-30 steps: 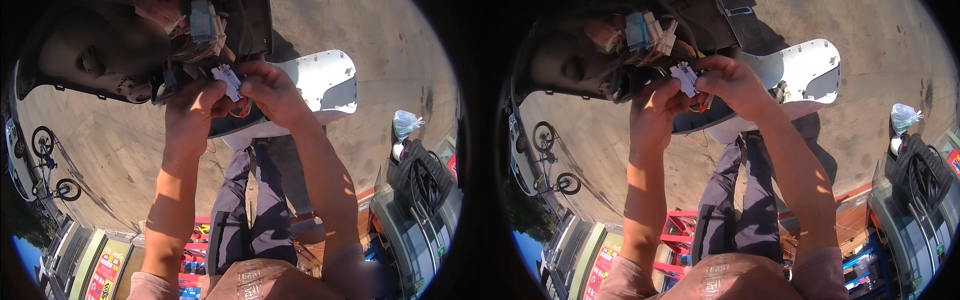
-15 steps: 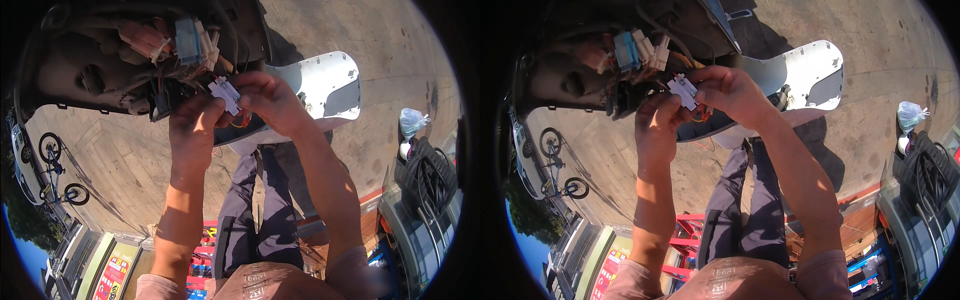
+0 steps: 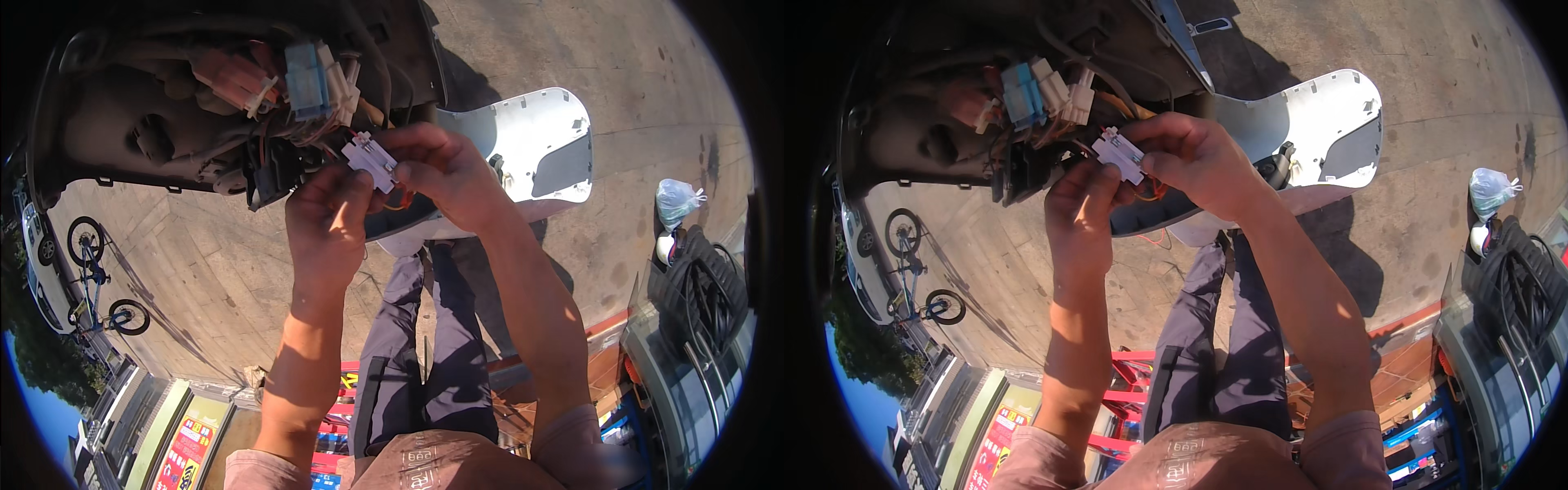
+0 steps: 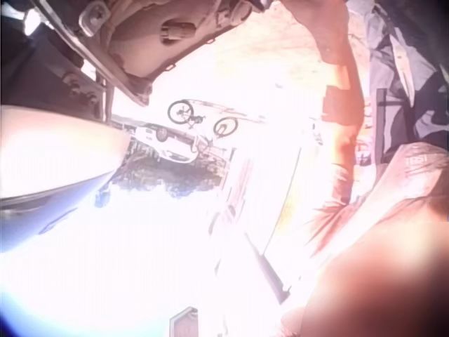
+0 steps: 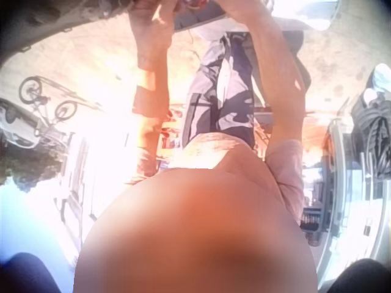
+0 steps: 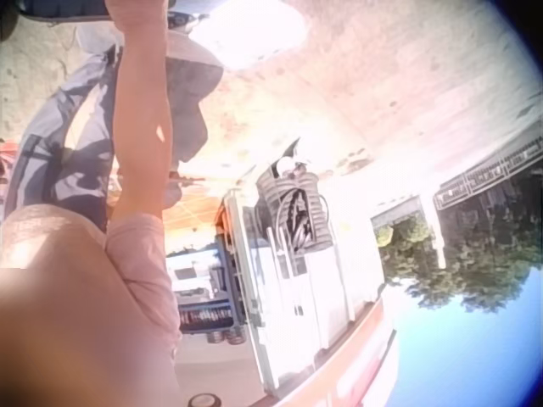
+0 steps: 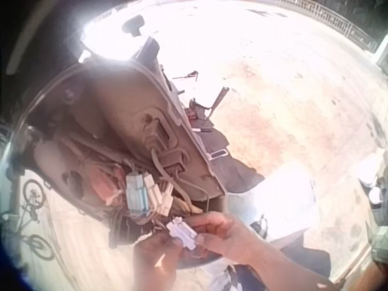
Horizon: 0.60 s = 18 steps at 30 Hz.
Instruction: The person works on the scooter's electrical system under the seat, using a multimeter to test continuity and voltage across various connectors and wires. They repeatedly connect and disconnect probes, adjust the multimeter settings, and manipulate wiring harnesses.
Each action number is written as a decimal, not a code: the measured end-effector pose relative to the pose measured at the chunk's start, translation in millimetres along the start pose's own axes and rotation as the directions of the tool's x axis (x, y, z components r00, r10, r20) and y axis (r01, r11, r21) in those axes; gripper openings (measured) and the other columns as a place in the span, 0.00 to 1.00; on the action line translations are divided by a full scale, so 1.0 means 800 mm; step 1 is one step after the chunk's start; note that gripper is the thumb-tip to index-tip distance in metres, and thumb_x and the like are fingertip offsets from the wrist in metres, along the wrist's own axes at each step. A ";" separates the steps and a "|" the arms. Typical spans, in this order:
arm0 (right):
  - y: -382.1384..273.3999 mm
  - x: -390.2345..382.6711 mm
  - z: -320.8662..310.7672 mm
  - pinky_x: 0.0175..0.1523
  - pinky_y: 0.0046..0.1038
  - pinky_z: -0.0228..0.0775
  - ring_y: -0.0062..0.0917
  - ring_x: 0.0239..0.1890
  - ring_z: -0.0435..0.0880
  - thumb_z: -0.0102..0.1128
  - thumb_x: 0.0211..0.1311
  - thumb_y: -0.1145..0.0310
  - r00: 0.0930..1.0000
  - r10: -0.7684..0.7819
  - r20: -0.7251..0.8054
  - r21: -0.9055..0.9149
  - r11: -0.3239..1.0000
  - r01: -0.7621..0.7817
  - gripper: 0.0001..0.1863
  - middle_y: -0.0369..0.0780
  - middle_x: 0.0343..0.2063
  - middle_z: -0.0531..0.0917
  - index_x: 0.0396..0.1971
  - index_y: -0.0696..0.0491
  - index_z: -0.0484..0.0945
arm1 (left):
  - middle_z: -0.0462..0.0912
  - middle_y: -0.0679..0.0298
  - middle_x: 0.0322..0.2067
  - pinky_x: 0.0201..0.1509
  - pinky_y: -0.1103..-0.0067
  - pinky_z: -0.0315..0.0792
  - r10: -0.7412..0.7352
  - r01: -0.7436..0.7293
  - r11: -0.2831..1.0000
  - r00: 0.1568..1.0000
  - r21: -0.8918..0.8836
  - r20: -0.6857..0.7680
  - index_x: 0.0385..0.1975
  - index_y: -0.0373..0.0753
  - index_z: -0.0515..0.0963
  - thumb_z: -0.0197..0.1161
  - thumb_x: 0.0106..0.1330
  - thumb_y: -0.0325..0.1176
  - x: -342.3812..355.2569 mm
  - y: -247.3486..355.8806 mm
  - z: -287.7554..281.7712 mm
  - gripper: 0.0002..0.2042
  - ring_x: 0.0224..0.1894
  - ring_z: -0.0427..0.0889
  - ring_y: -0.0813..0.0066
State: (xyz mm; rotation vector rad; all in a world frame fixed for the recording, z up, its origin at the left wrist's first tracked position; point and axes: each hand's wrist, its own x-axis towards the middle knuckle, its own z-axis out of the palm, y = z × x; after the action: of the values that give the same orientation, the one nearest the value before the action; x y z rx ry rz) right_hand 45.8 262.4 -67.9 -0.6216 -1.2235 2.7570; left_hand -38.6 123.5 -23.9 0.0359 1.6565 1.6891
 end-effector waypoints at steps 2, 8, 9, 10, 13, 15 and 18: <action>-0.005 0.000 0.002 0.40 0.20 0.75 0.17 0.35 0.82 0.53 0.61 0.83 1.000 0.014 -0.018 -0.077 0.997 -0.015 0.17 0.38 0.37 0.83 0.51 0.59 0.76 | 0.82 0.64 0.30 0.36 0.85 0.71 0.006 -0.006 1.000 1.000 -0.007 0.004 0.36 0.30 0.79 0.59 0.66 0.27 0.000 -0.001 0.001 0.06 0.29 0.77 0.82; -0.010 -0.004 0.010 0.35 0.15 0.71 0.11 0.31 0.80 0.52 0.60 0.81 0.996 -0.052 -0.066 -0.231 0.972 0.036 0.16 0.34 0.31 0.83 0.48 0.57 0.78 | 0.82 0.64 0.29 0.35 0.85 0.71 0.014 -0.014 0.999 1.000 -0.051 -0.001 0.36 0.30 0.79 0.59 0.66 0.26 0.000 -0.005 0.004 0.06 0.29 0.77 0.82; -0.010 -0.005 0.011 0.34 0.14 0.71 0.10 0.31 0.79 0.52 0.60 0.81 0.995 -0.062 -0.074 -0.259 0.965 0.041 0.16 0.34 0.30 0.83 0.48 0.57 0.78 | 0.82 0.64 0.29 0.35 0.85 0.71 0.012 -0.012 0.998 1.000 -0.056 0.001 0.36 0.30 0.79 0.59 0.66 0.26 0.000 -0.005 0.004 0.06 0.29 0.77 0.82; -0.011 -0.005 0.011 0.34 0.14 0.70 0.10 0.30 0.79 0.53 0.59 0.81 0.993 -0.089 -0.072 -0.295 0.953 0.063 0.16 0.34 0.29 0.83 0.47 0.56 0.79 | 0.82 0.64 0.30 0.36 0.85 0.71 0.009 -0.009 0.998 1.000 -0.061 0.004 0.36 0.30 0.79 0.58 0.66 0.26 0.000 -0.004 0.005 0.06 0.29 0.77 0.82; -0.013 -0.005 0.013 0.36 0.17 0.72 0.12 0.31 0.80 0.54 0.58 0.82 0.989 -0.135 -0.053 -0.410 0.906 0.102 0.16 0.35 0.30 0.83 0.47 0.56 0.78 | 0.83 0.63 0.30 0.36 0.84 0.71 -0.007 0.006 0.998 1.000 -0.060 -0.012 0.37 0.29 0.79 0.58 0.66 0.26 -0.001 -0.003 0.006 0.07 0.30 0.78 0.82; -0.017 -0.009 0.013 0.41 0.20 0.75 0.18 0.35 0.83 0.51 0.59 0.85 0.993 -0.116 -0.035 -0.512 0.855 0.082 0.17 0.38 0.37 0.82 0.49 0.59 0.76 | 0.83 0.63 0.31 0.36 0.84 0.72 -0.007 0.005 0.998 1.000 -0.067 -0.016 0.38 0.29 0.79 0.58 0.66 0.27 -0.001 -0.003 0.007 0.07 0.29 0.78 0.81; -0.018 -0.010 0.016 0.42 0.21 0.76 0.19 0.35 0.84 0.51 0.59 0.85 0.975 -0.222 0.016 -0.564 0.803 0.192 0.17 0.39 0.37 0.83 0.49 0.59 0.75 | 0.81 0.64 0.28 0.36 0.82 0.73 -0.015 0.012 0.997 0.999 -0.072 -0.038 0.37 0.31 0.78 0.59 0.65 0.27 -0.001 -0.002 0.009 0.06 0.28 0.77 0.81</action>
State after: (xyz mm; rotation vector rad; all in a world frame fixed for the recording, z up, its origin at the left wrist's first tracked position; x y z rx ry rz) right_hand 46.9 261.1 -47.0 -0.5397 -1.9809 2.1681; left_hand -33.6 129.2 -23.7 -0.0422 1.6196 1.7474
